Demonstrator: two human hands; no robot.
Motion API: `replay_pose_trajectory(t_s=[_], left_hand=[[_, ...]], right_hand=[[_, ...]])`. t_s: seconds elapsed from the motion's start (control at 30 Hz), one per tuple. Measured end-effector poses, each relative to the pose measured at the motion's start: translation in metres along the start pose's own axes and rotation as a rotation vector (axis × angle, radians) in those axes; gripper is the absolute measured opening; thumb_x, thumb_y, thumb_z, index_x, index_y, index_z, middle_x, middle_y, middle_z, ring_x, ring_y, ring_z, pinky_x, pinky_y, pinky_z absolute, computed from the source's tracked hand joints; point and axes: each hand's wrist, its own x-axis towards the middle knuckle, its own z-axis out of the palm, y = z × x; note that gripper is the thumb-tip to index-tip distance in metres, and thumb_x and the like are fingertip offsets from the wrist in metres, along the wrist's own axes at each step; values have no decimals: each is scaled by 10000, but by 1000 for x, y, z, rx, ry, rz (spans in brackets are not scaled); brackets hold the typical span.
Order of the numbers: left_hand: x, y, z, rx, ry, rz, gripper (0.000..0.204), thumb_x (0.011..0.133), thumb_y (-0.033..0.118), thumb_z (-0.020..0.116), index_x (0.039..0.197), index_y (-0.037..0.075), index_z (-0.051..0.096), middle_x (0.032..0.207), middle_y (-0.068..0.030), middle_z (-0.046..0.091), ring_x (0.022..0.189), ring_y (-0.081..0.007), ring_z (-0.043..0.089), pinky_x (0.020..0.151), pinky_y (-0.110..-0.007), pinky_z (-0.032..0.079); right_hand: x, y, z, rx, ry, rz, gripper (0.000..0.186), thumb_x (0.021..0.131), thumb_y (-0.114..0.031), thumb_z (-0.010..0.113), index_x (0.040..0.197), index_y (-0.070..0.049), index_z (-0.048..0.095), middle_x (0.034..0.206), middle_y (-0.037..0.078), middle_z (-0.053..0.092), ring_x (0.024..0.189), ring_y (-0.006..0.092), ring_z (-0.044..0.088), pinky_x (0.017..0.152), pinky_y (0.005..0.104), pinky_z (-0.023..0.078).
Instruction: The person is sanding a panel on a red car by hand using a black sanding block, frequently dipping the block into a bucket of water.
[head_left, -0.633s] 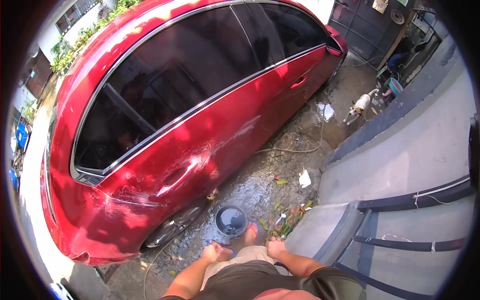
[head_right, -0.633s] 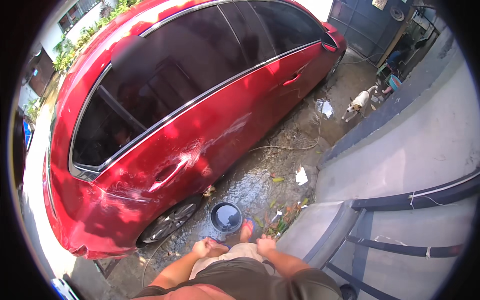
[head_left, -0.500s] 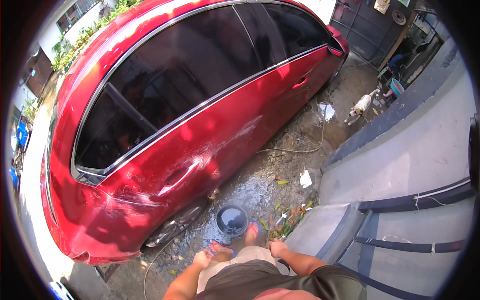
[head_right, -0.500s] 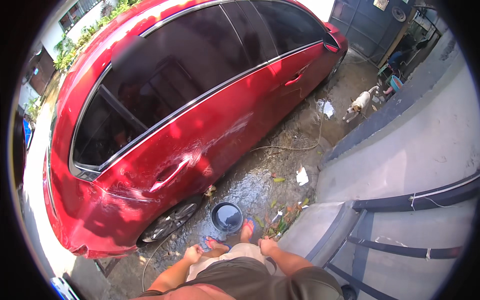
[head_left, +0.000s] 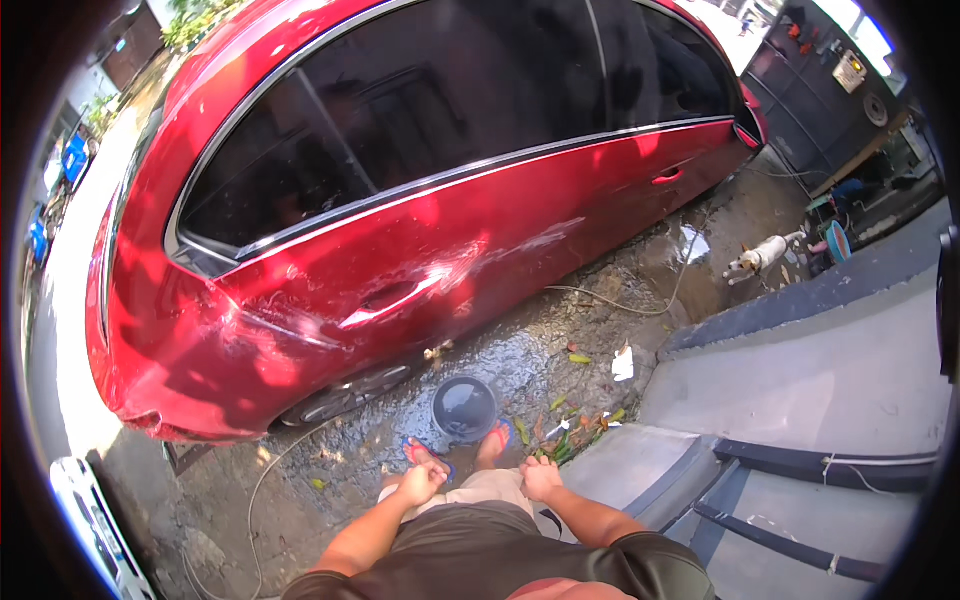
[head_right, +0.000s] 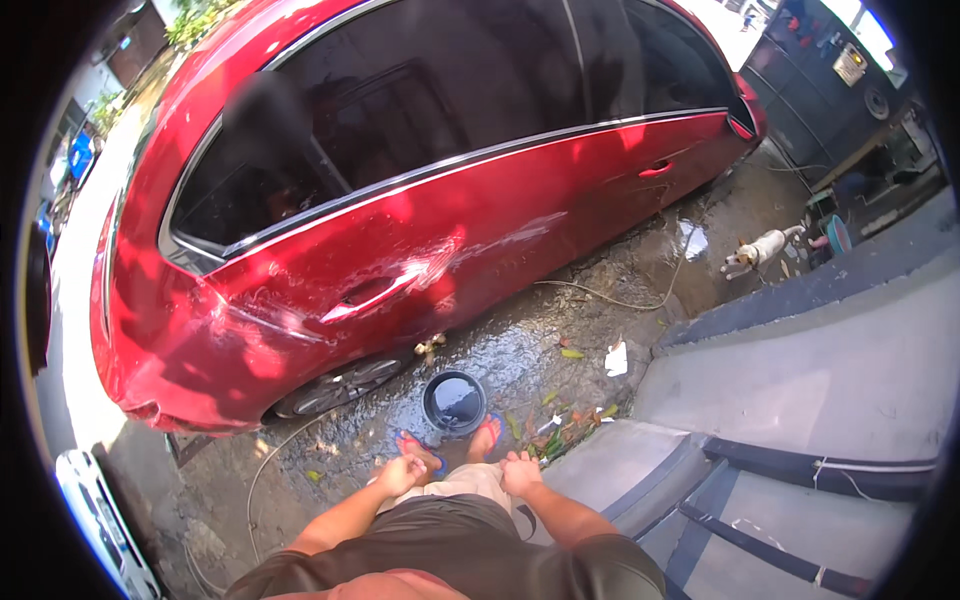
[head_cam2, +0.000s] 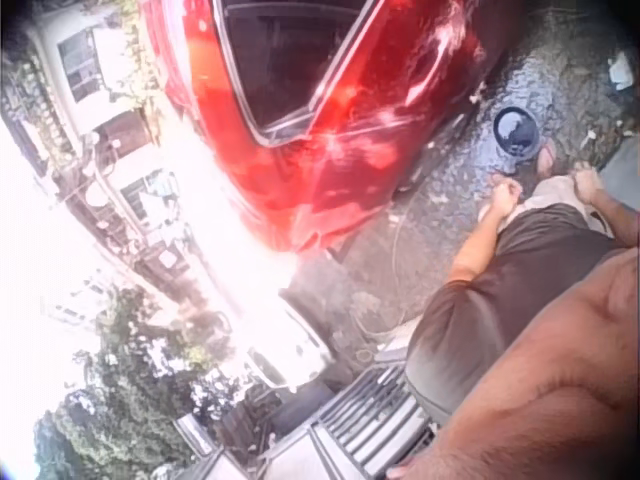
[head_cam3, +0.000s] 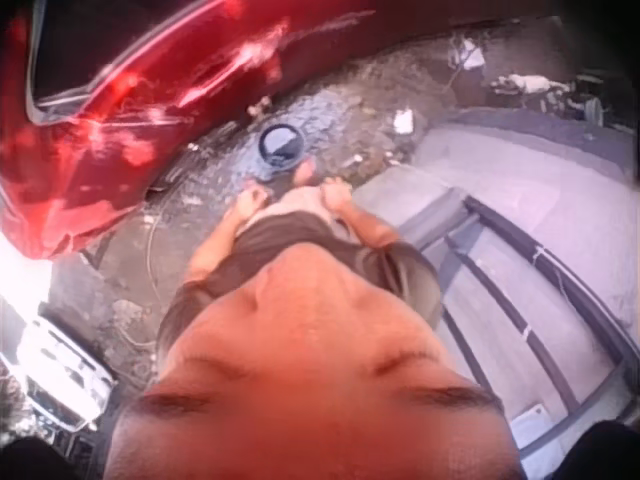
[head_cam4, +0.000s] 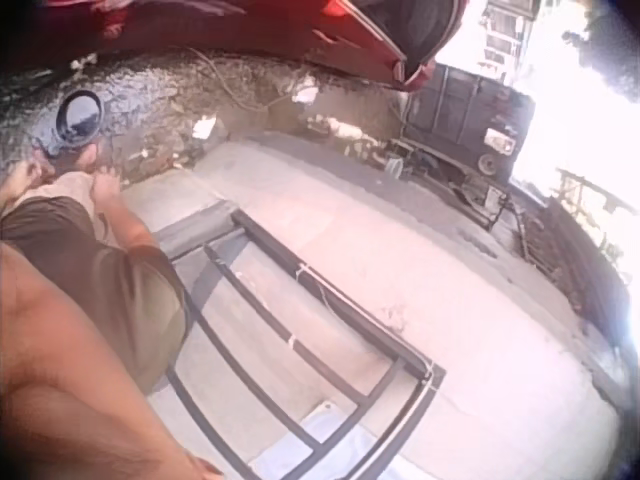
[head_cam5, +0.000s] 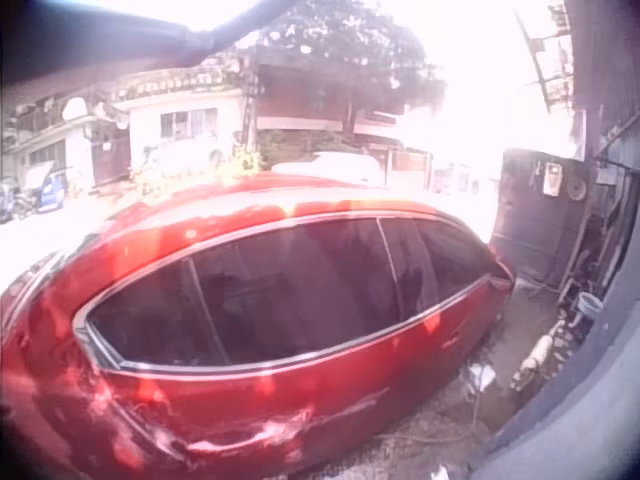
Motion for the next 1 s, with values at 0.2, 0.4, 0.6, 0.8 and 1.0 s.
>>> replay_pose_trajectory(t_s=[0.2,0.4,0.6,0.8,1.0], left_hand=[[-20,15,-37,283,-10,157,336,963,381,661,1074,64,672,1057,-166,709,1017,-360,703,869,-467,564],[-80,-32,-30,240,-109,438,278,1047,327,542,1002,78,658,1070,-163,661,1003,-390,660,872,-519,520],[-49,-1,-61,56,-394,444,292,1043,295,562,939,30,624,970,-185,664,983,-367,660,874,-492,491],[51,-153,-32,457,-28,285,366,966,394,625,1201,117,673,1342,-142,569,1364,-335,454,1132,-543,328],[153,-255,-2,329,380,192,487,863,421,709,1276,175,635,1419,-143,456,1441,-375,325,1175,-588,242]], right_hand=[[-10,36,6,222,-356,-6,289,822,-180,629,1093,-149,725,1144,198,709,1072,409,679,943,492,546],[4,23,-27,536,-43,146,449,903,-170,540,1336,-87,625,1274,241,667,1201,400,631,1046,464,482],[92,10,-20,1411,-61,354,378,937,-117,541,1302,-108,641,1161,37,657,998,194,676,672,386,613],[226,-20,106,1043,-193,269,499,825,1,622,1318,-76,632,1111,166,689,968,220,696,759,390,612],[380,7,251,270,-236,147,738,840,-191,644,1530,-91,400,1453,241,538,1363,449,490,1143,463,428]])
